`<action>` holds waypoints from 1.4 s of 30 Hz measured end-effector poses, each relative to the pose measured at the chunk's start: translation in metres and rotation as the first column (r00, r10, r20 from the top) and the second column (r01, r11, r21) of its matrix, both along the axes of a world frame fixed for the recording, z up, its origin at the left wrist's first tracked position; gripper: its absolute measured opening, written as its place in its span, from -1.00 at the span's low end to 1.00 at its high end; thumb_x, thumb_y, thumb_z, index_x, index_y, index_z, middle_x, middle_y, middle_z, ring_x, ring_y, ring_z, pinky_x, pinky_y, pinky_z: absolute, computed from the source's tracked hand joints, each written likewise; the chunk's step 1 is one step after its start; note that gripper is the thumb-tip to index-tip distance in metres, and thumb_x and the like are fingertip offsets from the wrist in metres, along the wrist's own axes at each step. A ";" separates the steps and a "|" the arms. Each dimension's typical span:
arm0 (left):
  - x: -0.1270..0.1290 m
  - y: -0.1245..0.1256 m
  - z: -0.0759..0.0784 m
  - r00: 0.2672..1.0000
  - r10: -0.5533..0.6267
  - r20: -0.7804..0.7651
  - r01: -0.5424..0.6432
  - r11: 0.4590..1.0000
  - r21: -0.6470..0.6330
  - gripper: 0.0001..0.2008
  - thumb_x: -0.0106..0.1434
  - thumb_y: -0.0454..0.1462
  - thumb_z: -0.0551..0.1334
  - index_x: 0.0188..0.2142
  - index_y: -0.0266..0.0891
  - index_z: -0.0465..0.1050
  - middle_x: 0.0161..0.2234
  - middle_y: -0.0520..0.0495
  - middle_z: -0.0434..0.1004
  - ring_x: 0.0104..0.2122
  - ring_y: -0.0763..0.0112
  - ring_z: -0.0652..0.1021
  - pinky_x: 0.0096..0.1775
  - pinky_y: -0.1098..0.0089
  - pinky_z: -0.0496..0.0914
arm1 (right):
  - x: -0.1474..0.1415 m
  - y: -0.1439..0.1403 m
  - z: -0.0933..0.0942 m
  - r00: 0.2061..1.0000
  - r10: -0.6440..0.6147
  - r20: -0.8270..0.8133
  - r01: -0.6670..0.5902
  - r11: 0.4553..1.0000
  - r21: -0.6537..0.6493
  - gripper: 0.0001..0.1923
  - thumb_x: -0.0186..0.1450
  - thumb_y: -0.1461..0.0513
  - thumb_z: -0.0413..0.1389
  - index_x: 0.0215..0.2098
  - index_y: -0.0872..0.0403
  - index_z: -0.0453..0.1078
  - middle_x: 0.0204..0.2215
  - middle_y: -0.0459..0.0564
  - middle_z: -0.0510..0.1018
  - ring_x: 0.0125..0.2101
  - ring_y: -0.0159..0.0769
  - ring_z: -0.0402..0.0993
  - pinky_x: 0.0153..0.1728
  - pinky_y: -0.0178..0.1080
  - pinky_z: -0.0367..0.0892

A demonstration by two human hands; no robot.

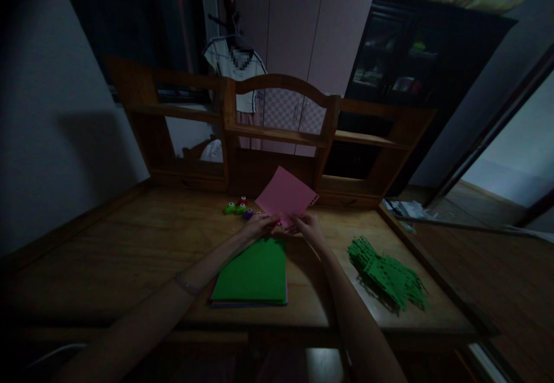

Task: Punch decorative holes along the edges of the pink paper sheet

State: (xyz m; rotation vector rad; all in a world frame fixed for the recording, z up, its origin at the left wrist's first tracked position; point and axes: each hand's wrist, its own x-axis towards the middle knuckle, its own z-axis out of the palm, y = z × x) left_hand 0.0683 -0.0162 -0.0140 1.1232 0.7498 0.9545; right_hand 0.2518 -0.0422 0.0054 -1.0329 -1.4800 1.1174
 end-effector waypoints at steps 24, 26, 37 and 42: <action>0.000 -0.002 0.003 0.996 0.003 0.094 0.003 0.998 -0.067 -0.56 -0.12 0.00 0.39 -0.48 -0.36 0.42 -0.58 0.00 0.40 -0.64 0.56 0.38 -0.55 0.48 0.25 | -0.006 -0.011 0.013 0.999 -0.038 -0.029 0.037 0.999 -0.007 -0.60 0.10 -0.05 0.18 -0.36 0.13 0.45 -0.50 0.01 0.57 -0.55 -0.30 0.49 -0.46 -0.29 0.41; 0.001 -0.003 0.005 0.997 0.020 0.074 -0.015 0.997 -0.072 -0.56 -0.12 0.00 0.39 -0.48 -0.37 0.43 -0.56 -0.02 0.43 -0.63 0.55 0.39 -0.54 0.49 0.24 | -0.005 -0.009 0.011 0.999 -0.034 -0.033 0.034 0.999 -0.012 -0.61 0.11 -0.05 0.18 -0.36 0.13 0.45 -0.51 0.00 0.56 -0.55 -0.30 0.49 -0.46 -0.29 0.41; -0.003 -0.006 0.010 0.999 0.045 -0.022 -0.045 0.999 0.002 -0.52 -0.10 0.02 0.37 -0.40 -0.39 0.50 -0.42 -0.16 0.53 -0.53 0.45 0.48 -0.44 0.44 0.32 | -0.004 -0.006 0.007 0.999 -0.035 -0.034 0.034 0.999 -0.032 -0.61 0.10 -0.05 0.18 -0.35 0.10 0.45 -0.50 0.03 0.56 -0.54 -0.25 0.49 -0.47 -0.25 0.41; -0.004 -0.006 0.009 0.990 0.103 -0.100 -0.091 0.989 0.119 -0.54 -0.06 0.03 0.34 -0.41 -0.38 0.53 -0.47 -0.13 0.53 -0.50 0.40 0.48 -0.42 0.43 0.30 | -0.005 -0.007 0.007 0.998 -0.053 -0.025 0.052 0.998 -0.017 -0.65 0.09 -0.04 0.19 -0.38 0.07 0.45 -0.52 0.01 0.56 -0.55 -0.25 0.48 -0.46 -0.23 0.40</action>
